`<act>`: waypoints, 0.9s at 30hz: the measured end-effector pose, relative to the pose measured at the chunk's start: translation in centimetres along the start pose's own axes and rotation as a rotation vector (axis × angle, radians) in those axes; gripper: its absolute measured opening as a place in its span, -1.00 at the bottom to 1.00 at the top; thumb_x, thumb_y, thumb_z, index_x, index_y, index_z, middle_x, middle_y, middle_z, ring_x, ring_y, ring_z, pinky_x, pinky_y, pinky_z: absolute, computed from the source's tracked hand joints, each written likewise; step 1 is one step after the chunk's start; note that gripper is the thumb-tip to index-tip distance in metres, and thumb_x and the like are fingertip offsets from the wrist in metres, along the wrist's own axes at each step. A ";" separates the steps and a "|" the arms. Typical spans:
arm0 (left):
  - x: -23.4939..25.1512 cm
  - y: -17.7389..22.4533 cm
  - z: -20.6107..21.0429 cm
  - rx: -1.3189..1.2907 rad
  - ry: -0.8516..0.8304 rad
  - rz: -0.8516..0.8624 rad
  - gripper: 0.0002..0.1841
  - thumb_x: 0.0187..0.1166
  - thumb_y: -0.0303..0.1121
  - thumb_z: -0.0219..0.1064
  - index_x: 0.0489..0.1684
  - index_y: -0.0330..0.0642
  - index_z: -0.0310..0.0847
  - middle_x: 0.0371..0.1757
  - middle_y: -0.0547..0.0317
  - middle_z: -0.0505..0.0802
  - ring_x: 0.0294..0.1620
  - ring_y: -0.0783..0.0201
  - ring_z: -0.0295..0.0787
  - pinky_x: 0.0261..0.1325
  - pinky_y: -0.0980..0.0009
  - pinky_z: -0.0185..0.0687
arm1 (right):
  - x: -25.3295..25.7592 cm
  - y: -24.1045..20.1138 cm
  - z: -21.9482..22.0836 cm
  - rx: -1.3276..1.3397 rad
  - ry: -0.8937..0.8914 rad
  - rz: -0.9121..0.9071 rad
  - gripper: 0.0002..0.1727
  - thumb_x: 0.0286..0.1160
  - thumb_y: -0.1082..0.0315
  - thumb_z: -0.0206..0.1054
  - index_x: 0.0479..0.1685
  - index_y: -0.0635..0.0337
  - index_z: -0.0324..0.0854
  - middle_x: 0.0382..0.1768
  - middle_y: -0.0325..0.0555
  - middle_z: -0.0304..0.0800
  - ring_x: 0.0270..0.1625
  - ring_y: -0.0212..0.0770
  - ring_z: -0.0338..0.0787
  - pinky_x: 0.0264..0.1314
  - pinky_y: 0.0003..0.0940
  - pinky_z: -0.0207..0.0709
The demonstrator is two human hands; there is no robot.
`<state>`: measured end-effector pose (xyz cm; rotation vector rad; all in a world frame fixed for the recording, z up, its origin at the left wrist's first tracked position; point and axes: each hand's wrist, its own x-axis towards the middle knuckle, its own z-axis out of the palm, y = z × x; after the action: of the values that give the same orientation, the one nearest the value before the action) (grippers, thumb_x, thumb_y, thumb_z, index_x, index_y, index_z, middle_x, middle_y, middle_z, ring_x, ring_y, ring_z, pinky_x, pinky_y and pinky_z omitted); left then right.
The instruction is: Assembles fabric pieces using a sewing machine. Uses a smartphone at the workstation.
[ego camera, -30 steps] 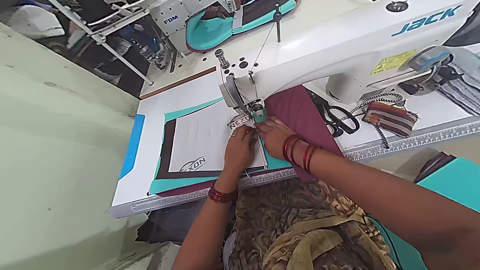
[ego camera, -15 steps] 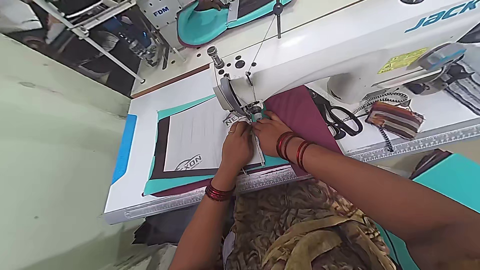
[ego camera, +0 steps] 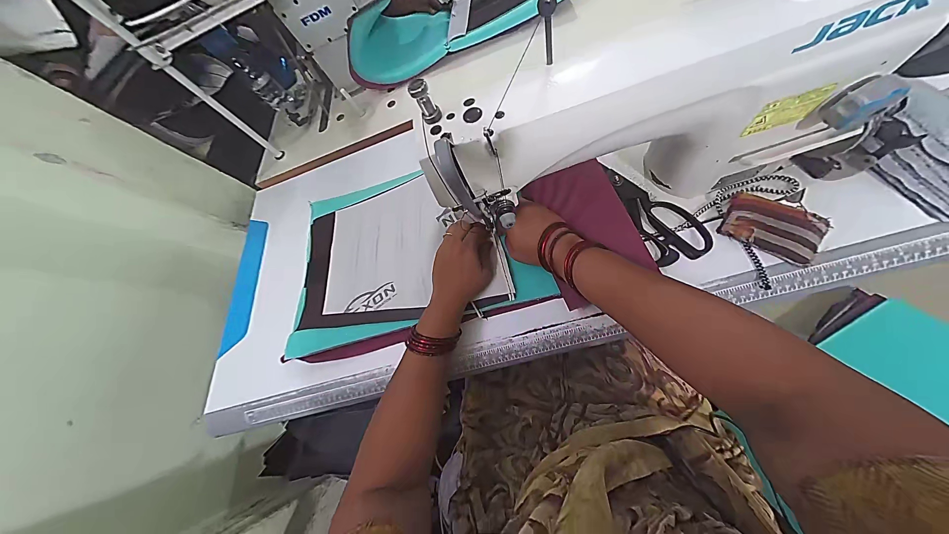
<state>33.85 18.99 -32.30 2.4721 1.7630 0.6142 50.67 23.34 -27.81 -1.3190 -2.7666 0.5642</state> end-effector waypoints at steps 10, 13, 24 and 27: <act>-2.9 -0.8 -1.3 -0.163 -0.093 0.185 -0.53 0.49 -0.07 0.43 0.21 -0.25 0.79 0.36 -0.15 0.75 0.44 -0.17 0.64 0.43 -0.14 0.55 | -3.1 -0.2 2.6 0.056 0.138 -0.129 -0.68 0.47 0.66 0.17 0.12 0.51 0.74 0.34 0.21 0.75 0.54 0.18 0.60 0.68 0.00 0.32; -3.4 -0.5 -0.9 -0.163 -0.048 0.189 -0.54 0.53 -0.11 0.39 0.27 -0.25 0.78 0.39 -0.13 0.77 0.53 -0.17 0.60 0.57 -0.19 0.40 | -3.6 -0.3 2.7 0.091 0.155 -0.116 -0.64 0.46 0.68 0.16 0.15 0.43 0.77 0.37 0.13 0.75 0.55 0.14 0.60 0.68 0.00 0.33; -3.6 -0.6 0.0 -0.037 0.072 0.274 -0.61 0.61 -0.29 0.07 -0.08 -0.28 0.88 0.16 0.00 0.91 0.41 -0.09 0.74 0.49 0.01 0.56 | -4.3 -2.1 3.6 -0.205 0.061 -0.102 -0.60 0.52 0.43 0.30 0.32 0.27 0.72 0.44 -0.01 0.71 0.58 0.05 0.55 0.70 0.08 0.18; -2.8 -1.0 0.1 -0.025 0.073 0.281 -0.62 0.59 -0.29 0.10 -0.12 -0.30 0.88 0.14 -0.02 0.91 0.40 -0.10 0.74 0.48 0.01 0.56 | -3.6 -2.0 3.2 -0.220 0.054 -0.094 -0.62 0.50 0.40 0.33 0.28 0.27 0.74 0.41 -0.01 0.73 0.59 0.05 0.55 0.70 0.12 0.16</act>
<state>32.24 16.76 -33.43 2.7365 1.4272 0.7468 50.93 18.49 -29.69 -1.2095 -2.8942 0.2210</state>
